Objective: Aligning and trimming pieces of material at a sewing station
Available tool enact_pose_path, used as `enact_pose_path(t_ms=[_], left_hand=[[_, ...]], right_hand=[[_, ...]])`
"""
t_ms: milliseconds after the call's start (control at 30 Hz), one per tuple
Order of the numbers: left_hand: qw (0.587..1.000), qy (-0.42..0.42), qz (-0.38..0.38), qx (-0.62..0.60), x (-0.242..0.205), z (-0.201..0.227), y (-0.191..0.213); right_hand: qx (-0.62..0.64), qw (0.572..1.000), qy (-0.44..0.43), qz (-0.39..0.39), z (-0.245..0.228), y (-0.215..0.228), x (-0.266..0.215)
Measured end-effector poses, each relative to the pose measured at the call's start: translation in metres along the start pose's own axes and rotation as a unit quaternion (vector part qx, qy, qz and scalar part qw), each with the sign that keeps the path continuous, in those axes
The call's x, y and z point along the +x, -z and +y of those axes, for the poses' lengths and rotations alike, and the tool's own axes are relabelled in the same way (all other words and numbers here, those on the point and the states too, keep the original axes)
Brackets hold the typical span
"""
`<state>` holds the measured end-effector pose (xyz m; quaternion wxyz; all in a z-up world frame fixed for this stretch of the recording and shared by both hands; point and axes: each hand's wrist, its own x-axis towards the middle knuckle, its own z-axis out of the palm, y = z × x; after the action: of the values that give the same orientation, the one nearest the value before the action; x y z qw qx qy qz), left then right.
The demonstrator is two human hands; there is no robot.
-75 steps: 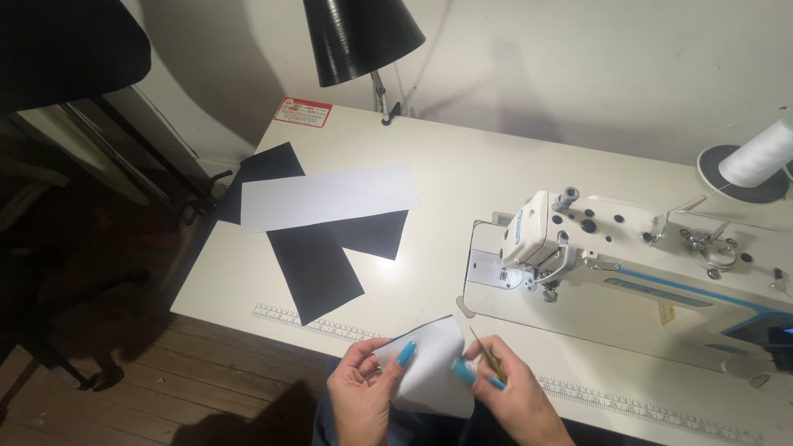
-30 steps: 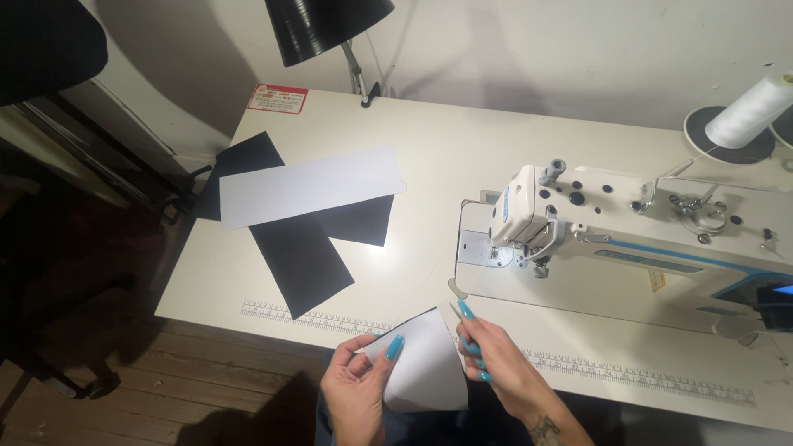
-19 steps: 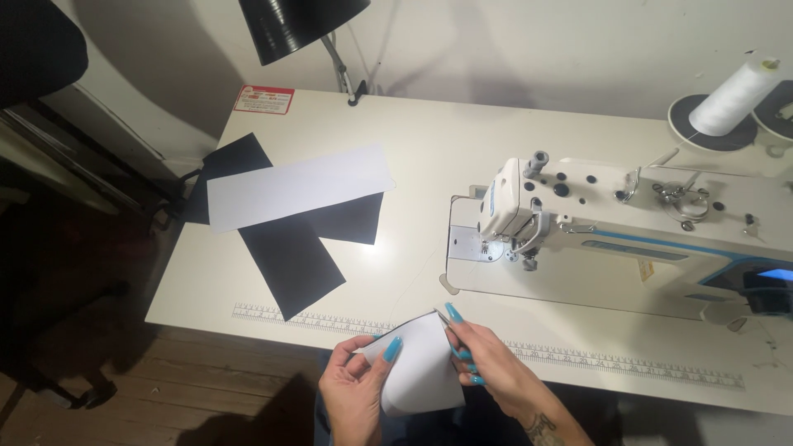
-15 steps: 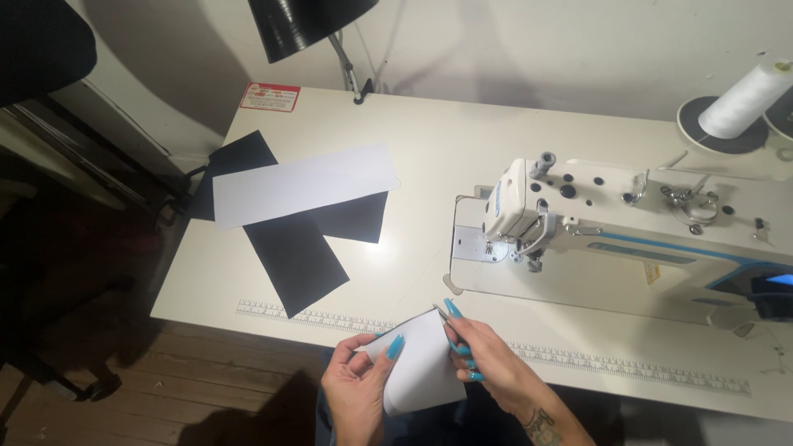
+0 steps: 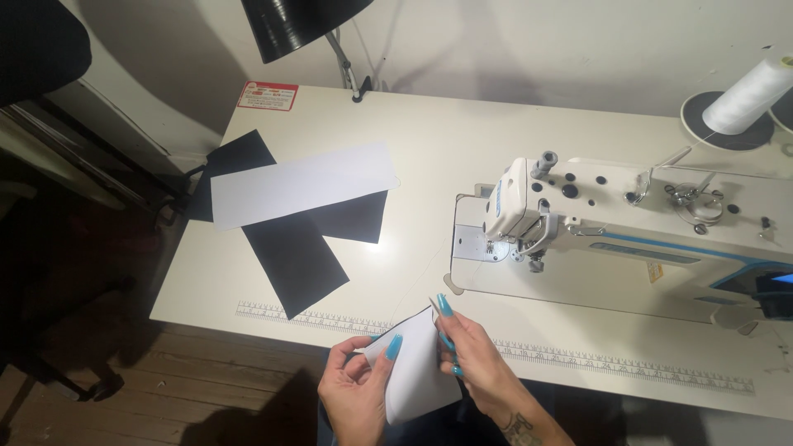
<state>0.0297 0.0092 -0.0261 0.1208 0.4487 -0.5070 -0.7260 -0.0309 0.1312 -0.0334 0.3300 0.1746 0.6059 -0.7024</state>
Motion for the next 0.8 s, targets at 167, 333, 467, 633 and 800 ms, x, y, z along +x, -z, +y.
enact_pose_path(t_ms=[167, 333, 467, 633, 800], left_hand=[[1.000, -0.025, -0.007, -0.017, 0.003, -0.006, 0.004], [0.996, -0.051, -0.070, -0.035, 0.003, 0.005, 0.008], [0.990, -0.090, -0.105, -0.025, -0.003, 0.001, 0.005], [0.953, -0.183, -0.238, 0.036, -0.011, 0.011, 0.016], [0.909, -0.195, -0.357, 0.092, -0.030, 0.062, 0.005]], right_hand=[[0.045, 0.999, -0.006, -0.020, -0.001, 0.007, -0.006], [-0.009, 1.000, 0.027, -0.005, -0.015, 0.028, -0.029], [-0.131, 0.989, 0.060, 0.015, -0.017, 0.031, -0.047], [-0.162, 0.973, 0.164, 0.000, -0.012, 0.039, -0.063], [-0.223, 0.939, 0.225, -0.135, -0.007, 0.040, -0.085]])
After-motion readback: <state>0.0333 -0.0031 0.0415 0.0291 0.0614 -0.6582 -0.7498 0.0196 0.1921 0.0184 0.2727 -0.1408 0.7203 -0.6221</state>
